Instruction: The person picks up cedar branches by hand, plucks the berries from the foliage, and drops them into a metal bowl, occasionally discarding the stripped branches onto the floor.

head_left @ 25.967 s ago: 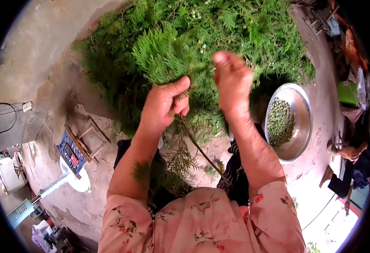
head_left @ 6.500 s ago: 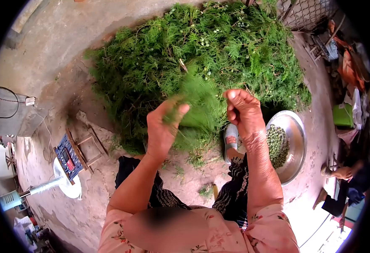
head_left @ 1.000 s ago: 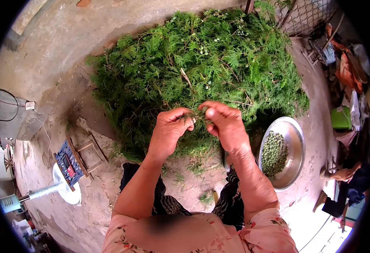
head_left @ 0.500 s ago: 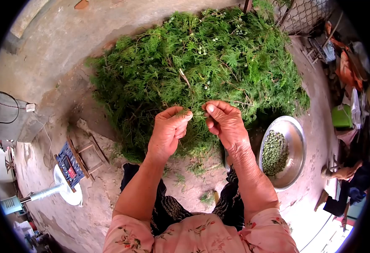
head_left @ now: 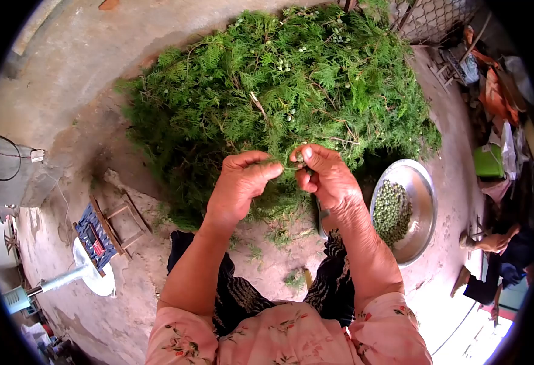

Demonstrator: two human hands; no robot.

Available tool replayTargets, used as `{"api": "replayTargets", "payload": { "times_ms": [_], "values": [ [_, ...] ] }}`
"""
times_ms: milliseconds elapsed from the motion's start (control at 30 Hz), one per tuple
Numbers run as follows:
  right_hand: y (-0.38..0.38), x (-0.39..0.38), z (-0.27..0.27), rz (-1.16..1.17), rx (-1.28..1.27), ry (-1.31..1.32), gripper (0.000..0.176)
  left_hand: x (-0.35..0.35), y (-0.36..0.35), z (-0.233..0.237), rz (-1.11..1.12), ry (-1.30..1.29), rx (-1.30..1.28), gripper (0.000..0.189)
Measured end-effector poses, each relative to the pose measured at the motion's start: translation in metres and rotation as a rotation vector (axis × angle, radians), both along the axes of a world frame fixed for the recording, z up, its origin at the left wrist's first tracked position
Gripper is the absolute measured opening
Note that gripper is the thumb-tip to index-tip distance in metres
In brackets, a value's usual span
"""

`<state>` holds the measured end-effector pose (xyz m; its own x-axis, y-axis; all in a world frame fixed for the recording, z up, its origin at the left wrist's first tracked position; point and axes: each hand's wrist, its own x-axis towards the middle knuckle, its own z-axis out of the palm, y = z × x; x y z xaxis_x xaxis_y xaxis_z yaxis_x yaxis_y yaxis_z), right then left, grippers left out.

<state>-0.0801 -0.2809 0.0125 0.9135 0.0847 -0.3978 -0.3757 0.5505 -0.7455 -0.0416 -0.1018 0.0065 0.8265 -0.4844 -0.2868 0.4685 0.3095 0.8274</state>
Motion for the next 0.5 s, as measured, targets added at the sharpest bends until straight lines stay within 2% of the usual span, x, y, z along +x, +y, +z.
{"api": "replayTargets", "payload": {
  "times_ms": [33, 100, 167, 233, 300, 367, 433, 500],
  "values": [
    [-0.010, -0.002, -0.001, -0.006, -0.126, 0.051, 0.028, 0.001, 0.000, -0.001, -0.008, 0.007, -0.004, 0.008],
    [-0.030, -0.007, 0.003, -0.072, -0.649, 0.110, 0.025, 0.004, 0.001, -0.003, 0.146, 0.029, -0.029, 0.009],
    [-0.075, -0.015, -0.032, -0.151, -0.890, 0.033, 0.022, 0.010, 0.007, -0.008, 0.207, -0.014, 0.032, 0.014],
    [-0.129, -0.033, -0.069, -0.241, -0.939, 0.152, 0.023, 0.010, 0.010, -0.003, 0.336, 0.028, 0.027, 0.016],
    [-0.172, -0.060, -0.090, -0.368, -1.060, 0.299, 0.018, 0.011, 0.020, -0.010, 0.309, 0.017, 0.004, 0.017],
    [-0.241, -0.094, -0.136, -0.218, -1.404, 0.478, 0.018, 0.010, 0.024, -0.009, 0.330, 0.063, 0.068, 0.018],
    [-0.312, -0.126, -0.186, 0.500, -2.217, 0.542, 0.022, 0.007, 0.027, -0.007, 0.304, 0.008, 0.153, 0.023],
    [-0.329, -0.152, -0.189, 0.155, -1.999, 0.776, 0.025, 0.006, 0.033, -0.009, 0.293, -0.020, 0.182, 0.028]
  ]
}}
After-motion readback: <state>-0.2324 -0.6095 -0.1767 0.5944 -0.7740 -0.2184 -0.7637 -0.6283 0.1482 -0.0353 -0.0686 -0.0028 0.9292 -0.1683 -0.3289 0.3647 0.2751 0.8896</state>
